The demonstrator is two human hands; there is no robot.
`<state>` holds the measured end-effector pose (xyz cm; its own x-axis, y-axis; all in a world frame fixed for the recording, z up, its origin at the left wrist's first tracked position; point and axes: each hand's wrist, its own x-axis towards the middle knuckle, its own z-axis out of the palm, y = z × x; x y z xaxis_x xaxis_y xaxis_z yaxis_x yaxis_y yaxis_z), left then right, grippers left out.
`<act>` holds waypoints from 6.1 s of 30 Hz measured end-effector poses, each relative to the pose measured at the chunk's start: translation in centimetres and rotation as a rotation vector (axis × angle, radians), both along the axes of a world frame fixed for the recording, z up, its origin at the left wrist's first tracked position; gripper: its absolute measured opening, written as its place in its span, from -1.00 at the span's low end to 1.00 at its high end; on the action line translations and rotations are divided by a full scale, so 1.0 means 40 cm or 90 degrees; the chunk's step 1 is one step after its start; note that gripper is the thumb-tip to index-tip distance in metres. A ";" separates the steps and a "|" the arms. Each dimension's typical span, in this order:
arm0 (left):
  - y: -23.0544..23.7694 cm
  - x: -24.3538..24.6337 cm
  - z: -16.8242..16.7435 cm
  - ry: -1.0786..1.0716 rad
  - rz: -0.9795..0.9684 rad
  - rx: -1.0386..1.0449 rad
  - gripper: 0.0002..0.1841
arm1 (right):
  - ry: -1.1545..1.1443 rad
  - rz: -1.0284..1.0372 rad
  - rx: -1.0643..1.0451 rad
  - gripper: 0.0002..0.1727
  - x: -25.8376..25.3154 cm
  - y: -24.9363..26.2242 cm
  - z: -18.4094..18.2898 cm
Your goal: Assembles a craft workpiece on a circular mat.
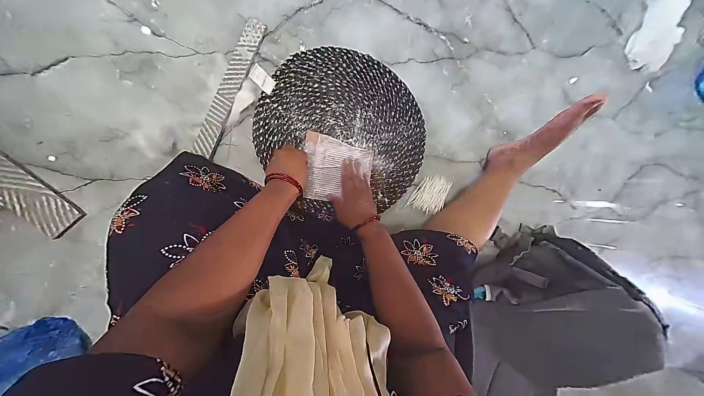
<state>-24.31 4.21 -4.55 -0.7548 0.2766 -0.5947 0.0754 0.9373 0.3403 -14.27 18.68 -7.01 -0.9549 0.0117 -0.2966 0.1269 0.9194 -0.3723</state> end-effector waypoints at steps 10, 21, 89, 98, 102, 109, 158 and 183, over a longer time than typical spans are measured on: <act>0.007 0.009 0.037 -0.032 -0.001 -0.068 -0.76 | -0.047 0.046 0.094 -0.17 -0.001 -0.066 -0.016; -0.008 0.020 0.048 -0.031 -0.003 -0.049 -0.76 | -0.051 0.007 0.059 0.34 0.003 -0.016 0.038; 0.013 0.001 0.047 -0.084 -0.040 -0.149 -0.73 | -0.016 0.009 0.144 -0.32 0.023 -0.081 -0.051; 0.016 0.003 0.046 -0.082 -0.038 -0.161 -0.74 | 0.125 0.004 0.171 -0.51 0.055 -0.100 -0.070; 0.019 0.003 0.051 -0.093 -0.054 -0.181 -0.76 | 0.182 0.004 0.167 -0.61 0.060 -0.098 -0.073; 0.020 0.007 0.052 -0.094 -0.068 -0.180 -0.75 | 0.226 -0.013 0.150 -0.78 0.058 -0.087 -0.054; 0.021 0.063 0.013 -0.224 -0.148 0.143 -0.87 | 0.105 -0.701 -0.701 -0.90 0.023 0.063 0.036; -0.015 -0.003 0.063 -0.081 -0.072 0.130 -0.82 | -0.029 -0.679 0.158 -0.67 0.081 0.375 0.127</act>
